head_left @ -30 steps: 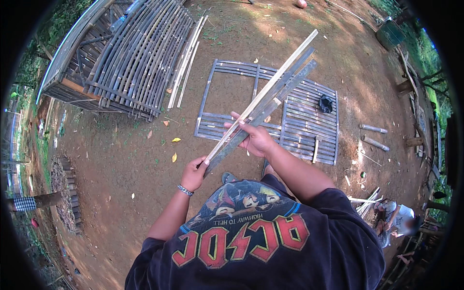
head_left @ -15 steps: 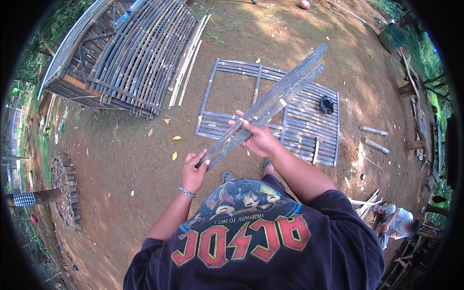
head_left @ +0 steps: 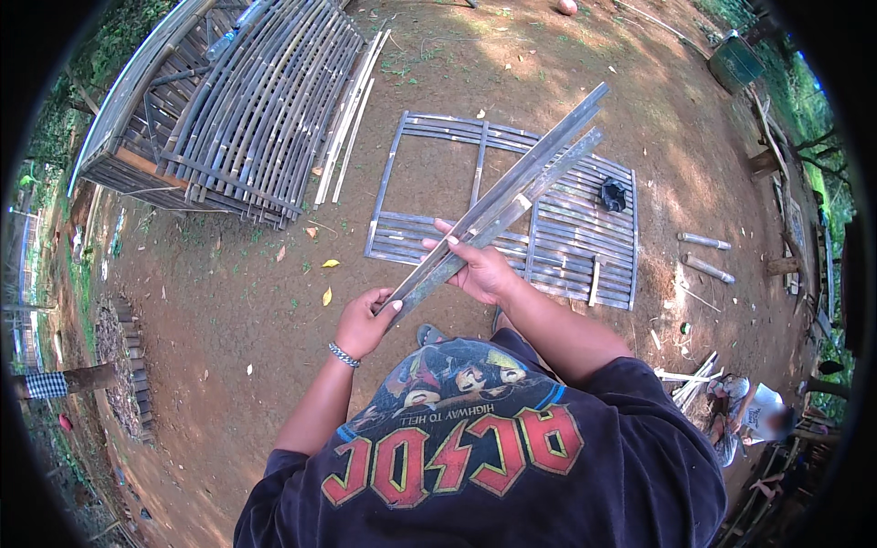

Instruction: The person assembles a bamboo structure by placing thin bamboo strips onto a larger frame laid on the ground. They use a hammer to drive nails into the intersections of the strips and frame to secure them in place.

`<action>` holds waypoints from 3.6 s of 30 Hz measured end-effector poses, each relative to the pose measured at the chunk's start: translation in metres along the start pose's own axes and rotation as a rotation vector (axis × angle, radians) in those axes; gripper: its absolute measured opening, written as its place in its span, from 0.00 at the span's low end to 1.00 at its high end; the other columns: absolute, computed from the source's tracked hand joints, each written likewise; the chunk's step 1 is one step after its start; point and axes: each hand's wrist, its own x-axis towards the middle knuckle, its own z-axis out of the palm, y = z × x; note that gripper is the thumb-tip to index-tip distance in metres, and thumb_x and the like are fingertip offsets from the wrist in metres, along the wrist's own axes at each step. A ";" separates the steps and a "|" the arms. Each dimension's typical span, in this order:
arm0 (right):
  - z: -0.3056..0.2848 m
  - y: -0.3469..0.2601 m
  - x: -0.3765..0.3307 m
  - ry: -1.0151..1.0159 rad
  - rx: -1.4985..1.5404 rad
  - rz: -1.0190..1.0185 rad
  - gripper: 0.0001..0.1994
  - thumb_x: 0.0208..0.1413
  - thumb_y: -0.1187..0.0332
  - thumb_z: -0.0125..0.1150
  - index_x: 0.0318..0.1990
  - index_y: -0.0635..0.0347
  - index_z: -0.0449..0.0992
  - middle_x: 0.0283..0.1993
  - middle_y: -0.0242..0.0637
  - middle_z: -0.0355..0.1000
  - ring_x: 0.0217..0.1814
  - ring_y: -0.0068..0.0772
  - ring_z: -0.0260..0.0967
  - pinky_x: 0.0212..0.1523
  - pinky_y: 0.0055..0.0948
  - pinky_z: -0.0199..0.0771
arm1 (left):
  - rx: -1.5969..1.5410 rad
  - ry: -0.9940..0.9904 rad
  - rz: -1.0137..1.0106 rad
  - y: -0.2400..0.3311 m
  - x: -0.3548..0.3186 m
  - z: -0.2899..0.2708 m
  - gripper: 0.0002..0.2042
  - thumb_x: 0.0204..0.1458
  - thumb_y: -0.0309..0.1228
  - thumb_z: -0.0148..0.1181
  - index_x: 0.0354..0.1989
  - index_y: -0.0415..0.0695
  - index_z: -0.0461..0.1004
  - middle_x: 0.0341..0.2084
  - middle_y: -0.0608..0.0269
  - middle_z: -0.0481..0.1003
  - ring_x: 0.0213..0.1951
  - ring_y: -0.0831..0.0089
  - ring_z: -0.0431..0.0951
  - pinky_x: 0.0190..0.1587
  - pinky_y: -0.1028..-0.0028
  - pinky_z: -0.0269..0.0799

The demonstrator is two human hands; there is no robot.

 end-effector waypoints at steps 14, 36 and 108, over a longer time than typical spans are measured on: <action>0.003 0.035 -0.014 -0.025 -0.003 0.068 0.31 0.70 0.61 0.54 0.77 0.52 0.52 0.68 0.44 0.68 0.68 0.44 0.69 0.68 0.50 0.70 | -0.117 -0.384 -0.079 0.004 0.011 0.017 0.12 0.56 0.37 0.69 0.37 0.41 0.79 0.26 0.70 0.79 0.30 0.82 0.75 0.36 0.75 0.71; 0.021 0.012 -0.008 -0.227 -0.194 0.189 0.38 0.66 0.69 0.59 0.79 0.52 0.45 0.71 0.42 0.65 0.72 0.41 0.63 0.71 0.49 0.65 | -0.506 -0.396 -0.107 0.004 -0.011 0.002 0.11 0.55 0.25 0.68 0.46 0.38 0.78 0.36 0.70 0.80 0.37 0.82 0.77 0.44 0.77 0.73; 0.122 -0.118 0.145 -0.006 -1.686 -0.917 0.30 0.63 0.72 0.52 0.72 0.52 0.54 0.68 0.51 0.65 0.64 0.48 0.70 0.62 0.43 0.70 | -0.770 0.178 0.341 0.137 0.076 -0.009 0.15 0.56 0.23 0.62 0.53 0.41 0.73 0.44 0.65 0.80 0.42 0.79 0.78 0.43 0.74 0.75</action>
